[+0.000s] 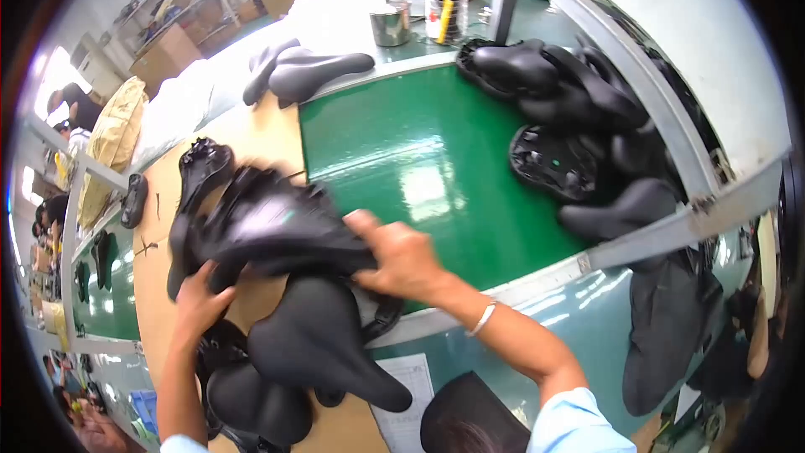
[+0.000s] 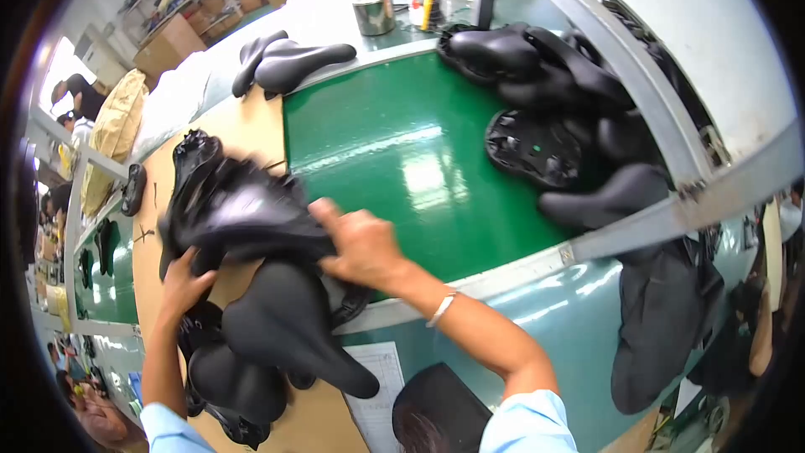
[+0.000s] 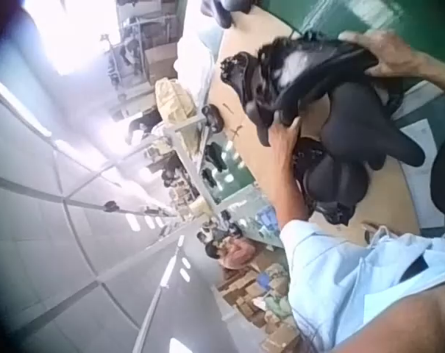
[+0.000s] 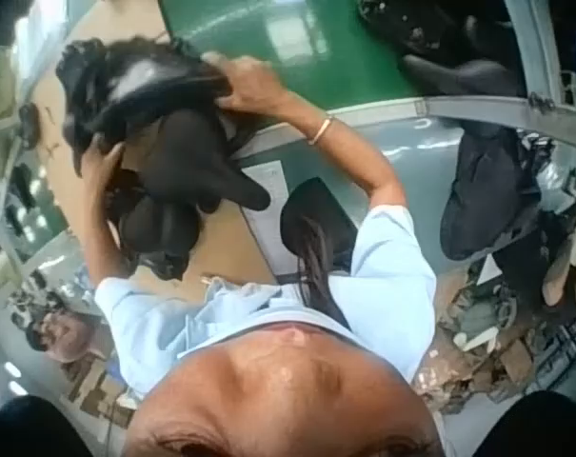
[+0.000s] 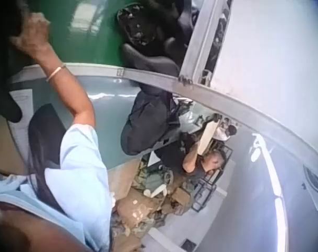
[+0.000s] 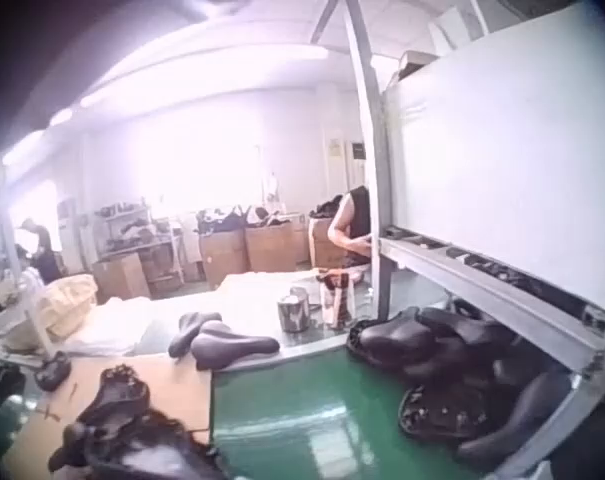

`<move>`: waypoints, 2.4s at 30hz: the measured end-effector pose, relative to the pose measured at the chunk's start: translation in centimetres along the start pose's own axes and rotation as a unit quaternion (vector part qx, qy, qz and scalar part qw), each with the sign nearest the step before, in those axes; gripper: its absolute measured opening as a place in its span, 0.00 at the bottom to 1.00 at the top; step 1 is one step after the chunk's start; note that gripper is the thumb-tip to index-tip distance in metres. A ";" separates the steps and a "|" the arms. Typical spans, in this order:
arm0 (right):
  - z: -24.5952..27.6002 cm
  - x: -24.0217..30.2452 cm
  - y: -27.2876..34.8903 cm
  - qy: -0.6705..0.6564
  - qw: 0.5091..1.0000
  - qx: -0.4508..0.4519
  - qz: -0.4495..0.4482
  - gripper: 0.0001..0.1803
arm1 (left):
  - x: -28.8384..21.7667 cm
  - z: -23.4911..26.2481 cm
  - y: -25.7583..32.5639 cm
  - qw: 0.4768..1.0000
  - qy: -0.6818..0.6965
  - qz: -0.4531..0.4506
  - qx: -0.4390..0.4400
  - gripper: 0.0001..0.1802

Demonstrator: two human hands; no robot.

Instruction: Trimming excess material from bicycle seats using a utility knife at a factory workbench.

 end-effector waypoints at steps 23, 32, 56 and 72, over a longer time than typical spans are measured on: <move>25.5 -20.8 3.0 -0.479 0.510 -0.705 -0.116 0.39 | -51.3 -1.2 -18.2 0.762 0.618 -0.020 0.192 0.67; 22.9 -19.7 4.2 -0.471 0.596 -0.647 -0.066 0.30 | -45.9 -4.3 -17.4 0.690 0.669 0.001 0.277 0.39; 9.6 -0.7 11.6 -0.358 0.764 -0.506 -0.179 0.27 | 6.8 13.5 14.2 0.905 0.195 0.206 -0.317 0.27; 9.6 3.3 4.5 -0.541 0.817 -0.139 -0.145 0.30 | -30.7 4.1 -3.7 0.522 0.758 -0.106 0.378 0.28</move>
Point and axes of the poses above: each hand's wrist, its own y-axis away from the middle knuckle, its own z-axis out of the back of the hand, x = y × z, the point moved 2 cm from there along -y, towards the middle knuckle, and after that the axes turned 11 degrees about -y, right-handed, at the moved point
